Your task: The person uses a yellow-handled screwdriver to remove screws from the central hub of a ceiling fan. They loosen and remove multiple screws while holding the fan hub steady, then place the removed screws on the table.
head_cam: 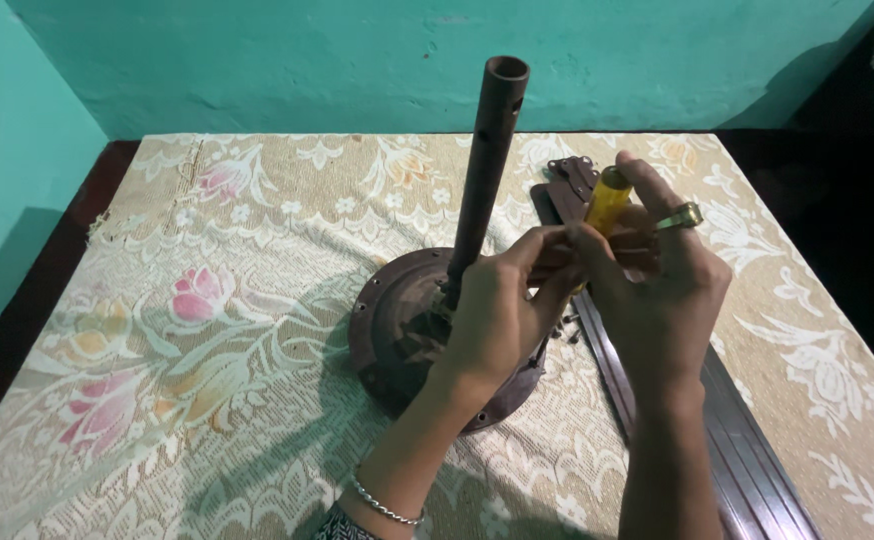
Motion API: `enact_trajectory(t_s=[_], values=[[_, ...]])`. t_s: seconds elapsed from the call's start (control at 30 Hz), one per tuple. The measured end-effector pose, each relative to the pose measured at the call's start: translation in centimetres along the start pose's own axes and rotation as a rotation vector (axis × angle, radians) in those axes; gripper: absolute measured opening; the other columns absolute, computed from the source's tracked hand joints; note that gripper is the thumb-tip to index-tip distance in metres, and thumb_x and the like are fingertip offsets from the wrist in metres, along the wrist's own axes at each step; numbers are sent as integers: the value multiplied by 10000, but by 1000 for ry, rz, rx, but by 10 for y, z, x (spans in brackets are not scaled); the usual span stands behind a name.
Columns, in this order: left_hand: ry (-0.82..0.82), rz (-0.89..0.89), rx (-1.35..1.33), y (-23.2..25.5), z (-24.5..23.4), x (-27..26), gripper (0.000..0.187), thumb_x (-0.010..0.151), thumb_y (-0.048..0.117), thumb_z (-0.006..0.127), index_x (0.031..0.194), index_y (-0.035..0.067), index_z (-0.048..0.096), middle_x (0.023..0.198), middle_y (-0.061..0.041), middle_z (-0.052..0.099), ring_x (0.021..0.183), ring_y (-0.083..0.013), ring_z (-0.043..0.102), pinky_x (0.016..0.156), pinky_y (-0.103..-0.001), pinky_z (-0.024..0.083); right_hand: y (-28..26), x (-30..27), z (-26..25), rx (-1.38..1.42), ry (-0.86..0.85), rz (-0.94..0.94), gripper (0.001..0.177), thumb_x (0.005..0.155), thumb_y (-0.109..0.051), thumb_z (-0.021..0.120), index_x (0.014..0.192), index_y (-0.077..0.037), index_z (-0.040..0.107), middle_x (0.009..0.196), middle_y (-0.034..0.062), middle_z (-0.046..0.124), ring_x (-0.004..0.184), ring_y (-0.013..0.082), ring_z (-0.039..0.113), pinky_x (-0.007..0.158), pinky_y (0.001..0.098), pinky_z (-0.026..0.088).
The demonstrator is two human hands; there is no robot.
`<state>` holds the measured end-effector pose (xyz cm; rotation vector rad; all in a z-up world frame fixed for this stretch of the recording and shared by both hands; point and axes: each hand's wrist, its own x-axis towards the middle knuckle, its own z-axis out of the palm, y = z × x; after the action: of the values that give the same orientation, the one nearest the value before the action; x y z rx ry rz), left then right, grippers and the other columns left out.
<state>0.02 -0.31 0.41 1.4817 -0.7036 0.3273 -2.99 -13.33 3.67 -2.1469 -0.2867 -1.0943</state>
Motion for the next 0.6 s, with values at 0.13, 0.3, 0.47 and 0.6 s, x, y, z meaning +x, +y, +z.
enact_trajectory(t_s=[0.13, 0.3, 0.47, 0.6], values=[[-6, 32, 23, -1, -1, -2, 302, 962, 8, 699, 1262, -4, 665, 1096, -140, 782, 1037, -179, 782, 882, -289, 633, 1, 0, 2, -37, 10, -53, 554, 968, -29, 816, 1468, -43, 578, 1105, 127, 756, 978, 217, 788, 824, 306, 682], [-45, 40, -48, -5, -1, 0, 340, 972, -4, 683, 1310, -18, 645, 1143, -169, 771, 1079, -210, 771, 929, -310, 624, 1, 0, 5, -53, 21, -15, 528, 960, -16, 807, 1443, -45, 597, 1071, 116, 757, 947, 209, 793, 788, 307, 671], [-59, -13, -47, -8, 1, -3, 285, 958, -8, 685, 1241, -28, 664, 1109, -171, 783, 1050, -216, 786, 907, -314, 624, 4, 1, 5, -22, 13, -30, 541, 953, -26, 810, 1450, -48, 599, 1067, 119, 750, 940, 206, 791, 804, 305, 671], [11, 12, 30, -10, 2, -3, 315, 942, -37, 668, 1257, -38, 654, 1099, -193, 765, 1058, -236, 776, 890, -317, 619, 3, 2, 11, -25, -7, -22, 564, 949, -57, 822, 1458, -44, 580, 1122, 128, 749, 928, 191, 783, 801, 300, 673]])
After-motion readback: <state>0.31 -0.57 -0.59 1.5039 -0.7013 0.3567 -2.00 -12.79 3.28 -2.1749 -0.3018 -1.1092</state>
